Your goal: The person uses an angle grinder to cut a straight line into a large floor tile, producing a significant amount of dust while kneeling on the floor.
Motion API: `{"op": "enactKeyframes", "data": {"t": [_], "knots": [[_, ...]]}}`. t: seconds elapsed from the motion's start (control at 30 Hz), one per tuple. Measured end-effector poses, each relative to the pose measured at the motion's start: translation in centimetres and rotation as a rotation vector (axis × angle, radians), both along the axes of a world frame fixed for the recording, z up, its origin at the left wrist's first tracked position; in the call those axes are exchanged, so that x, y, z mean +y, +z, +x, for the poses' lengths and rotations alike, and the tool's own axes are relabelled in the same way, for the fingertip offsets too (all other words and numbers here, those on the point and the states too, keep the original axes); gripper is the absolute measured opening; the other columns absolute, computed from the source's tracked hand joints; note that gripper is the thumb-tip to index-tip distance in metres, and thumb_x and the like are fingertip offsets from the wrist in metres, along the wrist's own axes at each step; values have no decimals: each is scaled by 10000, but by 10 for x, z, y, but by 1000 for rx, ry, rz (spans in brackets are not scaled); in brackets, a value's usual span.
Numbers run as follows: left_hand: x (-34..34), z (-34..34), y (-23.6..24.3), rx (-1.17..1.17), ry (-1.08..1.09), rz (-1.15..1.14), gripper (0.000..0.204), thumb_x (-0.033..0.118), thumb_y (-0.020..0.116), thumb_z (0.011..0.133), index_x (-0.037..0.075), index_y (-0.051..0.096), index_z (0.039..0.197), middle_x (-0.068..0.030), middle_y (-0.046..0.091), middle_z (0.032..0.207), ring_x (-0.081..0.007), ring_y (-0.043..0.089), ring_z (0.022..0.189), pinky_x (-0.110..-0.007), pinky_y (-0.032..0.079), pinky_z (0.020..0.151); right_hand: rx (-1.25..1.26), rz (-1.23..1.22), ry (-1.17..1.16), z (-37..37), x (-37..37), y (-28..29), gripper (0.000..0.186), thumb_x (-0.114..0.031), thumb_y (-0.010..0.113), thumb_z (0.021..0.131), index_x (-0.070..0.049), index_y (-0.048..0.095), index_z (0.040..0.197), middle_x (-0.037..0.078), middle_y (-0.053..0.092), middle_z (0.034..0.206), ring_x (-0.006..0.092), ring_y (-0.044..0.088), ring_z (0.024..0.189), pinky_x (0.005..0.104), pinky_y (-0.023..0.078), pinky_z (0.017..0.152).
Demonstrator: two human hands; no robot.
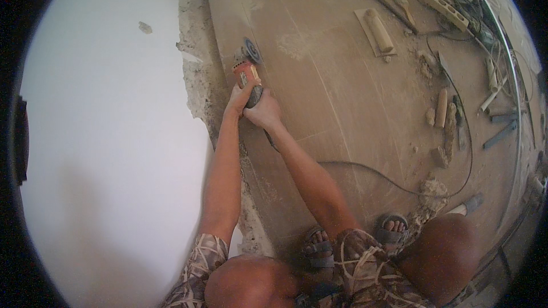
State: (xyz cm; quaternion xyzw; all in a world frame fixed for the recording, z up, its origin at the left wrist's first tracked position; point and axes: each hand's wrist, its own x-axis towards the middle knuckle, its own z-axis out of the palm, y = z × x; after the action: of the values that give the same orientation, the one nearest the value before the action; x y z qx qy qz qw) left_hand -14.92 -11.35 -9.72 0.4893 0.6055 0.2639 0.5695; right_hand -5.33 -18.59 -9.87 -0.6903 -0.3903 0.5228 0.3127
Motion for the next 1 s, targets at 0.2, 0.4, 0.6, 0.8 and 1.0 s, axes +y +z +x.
{"op": "enactKeyframes", "data": {"t": [0.2, 0.4, 0.6, 0.8, 1.0], "knots": [[2, 0, -4, 18, -7, 5, 640, 395, 757, 744, 9, 547, 1209, -68, 616, 1031, -173, 606, 895, -325, 477, 797, -25, 45, -3, -1, 1, -8, 870, -417, 766, 624, 48, 411, 1267, 276, 640, 1082, 405, 633, 1024, 453, 500, 874], [4, -2, -7, 7, -14, 2, 600, 360, 759, 751, 17, 557, 1199, -60, 623, 1031, -160, 606, 892, -317, 479, 794, 4, -14, -5, 1, 1, 0, 847, -380, 760, 618, 24, 417, 1278, 267, 632, 1102, 399, 625, 1040, 442, 495, 881], [3, 2, -1, 30, -5, -19, 539, 331, 761, 757, 28, 579, 1164, -52, 631, 1013, -149, 610, 876, -310, 481, 782, 16, 21, -39, 2, 0, -3, 828, -353, 760, 615, 15, 426, 1278, 256, 632, 1105, 387, 625, 1043, 432, 492, 886], [2, 4, -1, 48, 15, 2, 555, 348, 762, 748, 27, 580, 1162, -55, 631, 1002, -151, 613, 868, -312, 480, 779, 32, -2, -19, 3, 1, -2, 807, -355, 769, 617, 18, 448, 1257, 247, 631, 1111, 376, 625, 1051, 424, 491, 886], [2, 8, 0, 50, 10, -23, 555, 346, 760, 749, 19, 585, 1162, -53, 631, 994, -144, 612, 865, -308, 478, 764, 31, 15, -38, 3, 2, -10, 794, -378, 780, 613, 21, 474, 1227, 249, 629, 1115, 369, 626, 1052, 419, 489, 885]]}}
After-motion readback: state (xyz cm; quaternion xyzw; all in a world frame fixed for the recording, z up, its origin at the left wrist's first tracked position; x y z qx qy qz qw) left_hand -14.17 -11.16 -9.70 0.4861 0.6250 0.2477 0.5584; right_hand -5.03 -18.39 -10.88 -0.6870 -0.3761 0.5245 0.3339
